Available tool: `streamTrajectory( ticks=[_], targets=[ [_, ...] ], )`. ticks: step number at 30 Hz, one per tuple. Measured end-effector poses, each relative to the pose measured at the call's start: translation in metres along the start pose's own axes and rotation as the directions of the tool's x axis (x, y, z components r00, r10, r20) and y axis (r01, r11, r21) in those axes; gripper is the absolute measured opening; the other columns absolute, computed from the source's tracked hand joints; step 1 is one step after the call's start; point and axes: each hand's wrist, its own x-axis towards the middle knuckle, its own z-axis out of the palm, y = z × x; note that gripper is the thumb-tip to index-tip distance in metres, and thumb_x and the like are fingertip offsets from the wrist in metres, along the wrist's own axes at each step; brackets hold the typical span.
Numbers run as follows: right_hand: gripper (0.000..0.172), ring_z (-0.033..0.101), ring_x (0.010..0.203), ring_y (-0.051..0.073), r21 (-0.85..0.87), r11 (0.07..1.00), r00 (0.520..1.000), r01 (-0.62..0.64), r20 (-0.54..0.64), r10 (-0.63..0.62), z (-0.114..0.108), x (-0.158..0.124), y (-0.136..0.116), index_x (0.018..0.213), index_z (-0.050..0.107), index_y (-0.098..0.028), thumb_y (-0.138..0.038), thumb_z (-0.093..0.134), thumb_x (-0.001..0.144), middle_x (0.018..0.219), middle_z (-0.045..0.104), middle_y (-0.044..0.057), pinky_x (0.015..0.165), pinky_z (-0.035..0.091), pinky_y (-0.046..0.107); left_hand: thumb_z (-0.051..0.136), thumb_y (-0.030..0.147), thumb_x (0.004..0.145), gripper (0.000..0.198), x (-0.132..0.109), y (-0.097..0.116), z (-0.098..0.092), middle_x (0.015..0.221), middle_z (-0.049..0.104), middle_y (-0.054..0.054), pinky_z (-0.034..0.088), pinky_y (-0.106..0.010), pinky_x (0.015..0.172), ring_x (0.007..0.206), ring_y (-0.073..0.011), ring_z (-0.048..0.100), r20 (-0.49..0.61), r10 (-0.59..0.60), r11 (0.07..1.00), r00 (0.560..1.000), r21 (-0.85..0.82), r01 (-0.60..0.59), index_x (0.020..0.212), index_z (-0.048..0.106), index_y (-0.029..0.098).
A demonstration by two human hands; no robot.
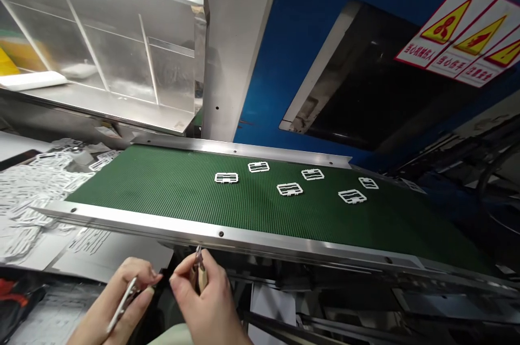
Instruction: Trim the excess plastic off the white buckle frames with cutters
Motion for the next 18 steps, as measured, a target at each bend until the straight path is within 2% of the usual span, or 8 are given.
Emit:
streamTrajectory(
  ticks=[3, 5, 7, 10, 14, 16, 18],
  targets=[
    [0.001, 0.077, 0.091, 0.02, 0.047, 0.971, 0.971, 0.236, 0.014, -0.237, 0.01, -0.007, -0.012, 0.097, 0.075, -0.023, -0.022, 0.076, 0.097, 0.097, 0.081, 0.004, 0.087, 0.059, 0.032, 0.064, 0.036, 0.105, 0.009, -0.001, -0.005, -0.002, 0.097, 0.069, -0.003, 0.06, -0.023, 0.078, 0.083, -0.0204, 0.07, 0.056, 0.042, 0.992, 0.998, 0.114, -0.049, 0.113, 0.066, 0.032],
    [0.007, 0.079, 0.092, 0.021, 0.092, 0.941, 0.946, 0.325, -0.02, -0.325, 0.019, -0.009, -0.015, 0.097, 0.077, -0.025, -0.019, 0.08, 0.095, 0.097, 0.083, 0.003, 0.088, 0.061, 0.032, 0.064, 0.035, 0.105, 0.009, -0.002, -0.007, -0.001, 0.098, 0.069, -0.003, 0.06, -0.024, 0.078, 0.086, -0.0211, 0.07, 0.058, 0.082, 0.983, 0.995, 0.16, -0.09, 0.114, 0.067, 0.033],
    [0.01, 0.08, 0.093, 0.022, 0.107, 0.922, 0.928, 0.371, -0.026, -0.371, 0.025, -0.009, -0.014, 0.099, 0.078, -0.025, -0.02, 0.085, 0.094, 0.097, 0.082, 0.003, 0.087, 0.062, 0.033, 0.064, 0.036, 0.105, 0.009, -0.003, -0.008, -0.001, 0.1, 0.069, -0.004, 0.061, -0.025, 0.079, 0.089, -0.0222, 0.07, 0.032, 0.114, 0.973, 0.993, 0.197, -0.118, 0.112, 0.068, 0.033],
    [0.013, 0.078, 0.094, 0.021, 0.063, 0.908, 0.909, 0.413, 0.034, -0.416, 0.026, -0.007, -0.011, 0.103, 0.078, -0.026, -0.019, 0.085, 0.095, 0.098, 0.08, 0.003, 0.087, 0.061, 0.031, 0.065, 0.038, 0.104, 0.01, -0.006, -0.01, -0.001, 0.103, 0.069, -0.005, 0.061, -0.027, 0.079, 0.092, -0.0236, 0.069, -0.003, 0.122, 0.962, 0.993, 0.245, -0.118, 0.111, 0.069, 0.033],
    [0.006, 0.074, 0.088, 0.019, -0.051, 0.868, 0.869, 0.493, 0.064, -0.49, 0.022, -0.003, -0.012, 0.102, 0.074, -0.026, -0.023, 0.079, 0.101, 0.093, 0.077, 0.002, 0.08, 0.058, 0.029, 0.07, 0.034, 0.1, 0.02, -0.009, -0.012, -0.005, 0.107, 0.071, -0.007, 0.065, -0.028, 0.079, 0.094, -0.0252, 0.071, 0.051, 0.139, 0.951, 0.989, 0.272, -0.148, 0.119, 0.072, 0.034],
    [0.005, 0.072, 0.086, 0.018, -0.076, 0.843, 0.845, 0.533, 0.099, -0.526, 0.022, -0.001, -0.015, 0.102, 0.073, -0.026, -0.028, 0.077, 0.104, 0.092, 0.076, 0.003, 0.079, 0.057, 0.029, 0.07, 0.034, 0.099, 0.028, -0.011, -0.006, -0.004, 0.113, 0.072, -0.009, 0.066, -0.03, 0.083, 0.099, -0.027, 0.072, 0.064, 0.102, 0.965, 0.993, 0.236, -0.115, 0.127, 0.072, 0.034],
    [0.006, 0.072, 0.087, 0.018, -0.061, 0.85, 0.849, 0.524, 0.123, -0.514, 0.021, 0.001, -0.016, 0.103, 0.072, -0.025, -0.03, 0.074, 0.106, 0.095, 0.075, 0.003, 0.08, 0.058, 0.029, 0.067, 0.04, 0.1, 0.038, -0.014, 0.004, -0.001, 0.121, 0.071, -0.013, 0.066, -0.033, 0.086, 0.105, -0.0297, 0.072, 0.023, 0.058, 0.983, 0.998, 0.175, -0.061, 0.137, 0.07, 0.034]
  ],
)
